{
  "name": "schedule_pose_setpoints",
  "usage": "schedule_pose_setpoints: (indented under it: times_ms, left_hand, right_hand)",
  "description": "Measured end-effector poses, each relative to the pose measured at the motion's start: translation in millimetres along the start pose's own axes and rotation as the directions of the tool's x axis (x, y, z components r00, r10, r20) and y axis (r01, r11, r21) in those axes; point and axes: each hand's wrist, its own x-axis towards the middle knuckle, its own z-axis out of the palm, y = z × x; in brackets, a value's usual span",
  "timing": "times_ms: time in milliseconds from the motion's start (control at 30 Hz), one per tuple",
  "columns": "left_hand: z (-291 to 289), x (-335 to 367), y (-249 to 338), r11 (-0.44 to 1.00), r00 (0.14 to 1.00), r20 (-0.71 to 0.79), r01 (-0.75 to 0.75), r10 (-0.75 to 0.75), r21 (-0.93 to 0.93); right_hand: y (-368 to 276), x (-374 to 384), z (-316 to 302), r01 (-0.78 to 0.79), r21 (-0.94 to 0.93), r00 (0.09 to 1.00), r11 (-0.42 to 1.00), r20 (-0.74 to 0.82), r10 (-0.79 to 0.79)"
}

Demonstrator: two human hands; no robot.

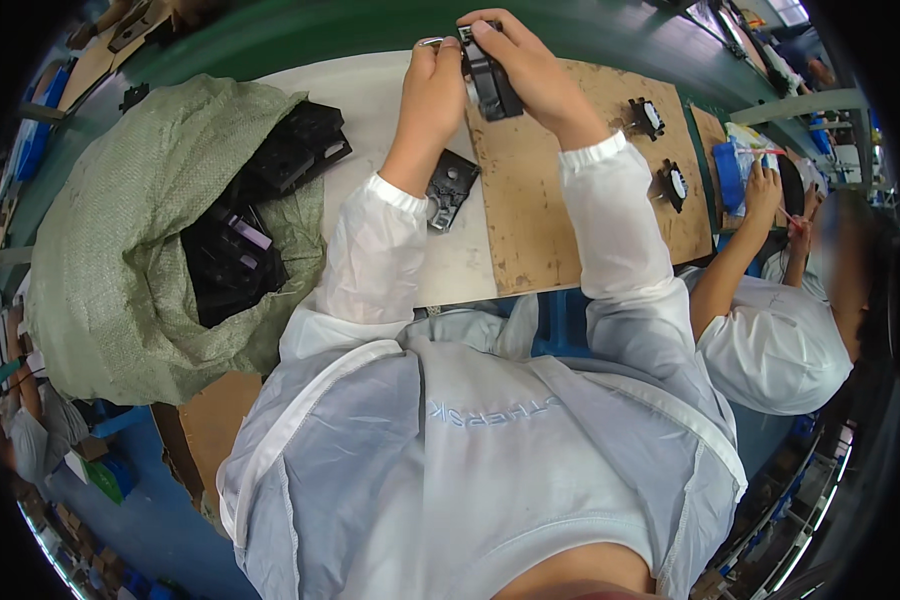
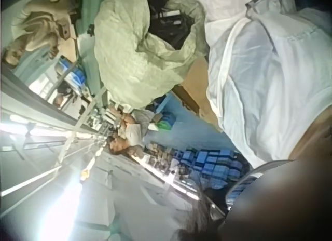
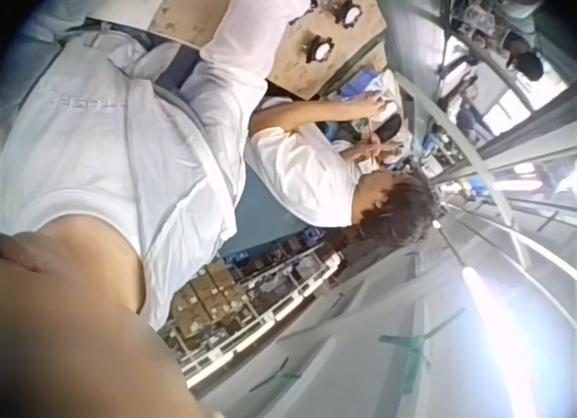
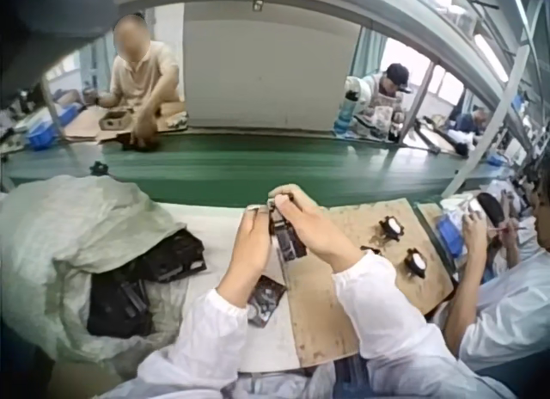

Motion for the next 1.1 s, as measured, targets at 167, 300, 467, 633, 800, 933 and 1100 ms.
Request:
schedule_pose_setpoints:
  times_ms: [167, 300, 467, 633, 800, 933, 1100]
  left_hand:
    - [-8.3, -10.4, 3.1, 0.922, 0.976, 0.078, -0.216, 0.202, 0.322]
    - [-21.8, -25.1, 26.2, 0.863, 0.974, 0.090, -0.224, 0.206, 0.453]
    - [-28.7, -24.5, 25.1, 0.919, 0.976, 0.088, -0.218, 0.200, 0.329]
    - [-31.5, -15.4, 18.0, 0.911, 0.967, 0.103, -0.255, 0.233, 0.325]
    - [-42.9, -35.7, 9.6, 0.624, 0.967, 0.174, -0.254, 0.186, 0.739]
    - [-36.4, -76.9, 3.2, 0.254, 0.932, 0.330, -0.287, -0.148, 0.924]
    - [-30.3, -96.5, -0.1, 0.383, 0.933, 0.332, -0.259, -0.137, 0.887]
  right_hand:
    - [13.1, 18.8, 2.8, -0.067, 0.341, 0.998, 0.938, 0.043, 0.055]
    - [33.9, 17.4, -1.0, -0.024, 0.543, 0.998, 0.839, 0.065, -0.013]
    - [37.6, 7.3, -16.7, 0.064, 0.525, 0.991, 0.849, 0.067, -0.117]
    - [46.3, 16.4, -22.1, 0.024, 0.482, 0.995, 0.876, 0.072, -0.067]
    - [34.4, 51.5, 3.0, -0.169, 0.501, 0.955, 0.849, -0.129, 0.267]
    - [32.0, 31.4, -9.3, -0.102, 0.260, 0.975, 0.960, -0.163, 0.148]
    - [30.3, -5.6, -26.8, -0.021, -0.078, 0.984, 0.997, -0.178, 0.007]
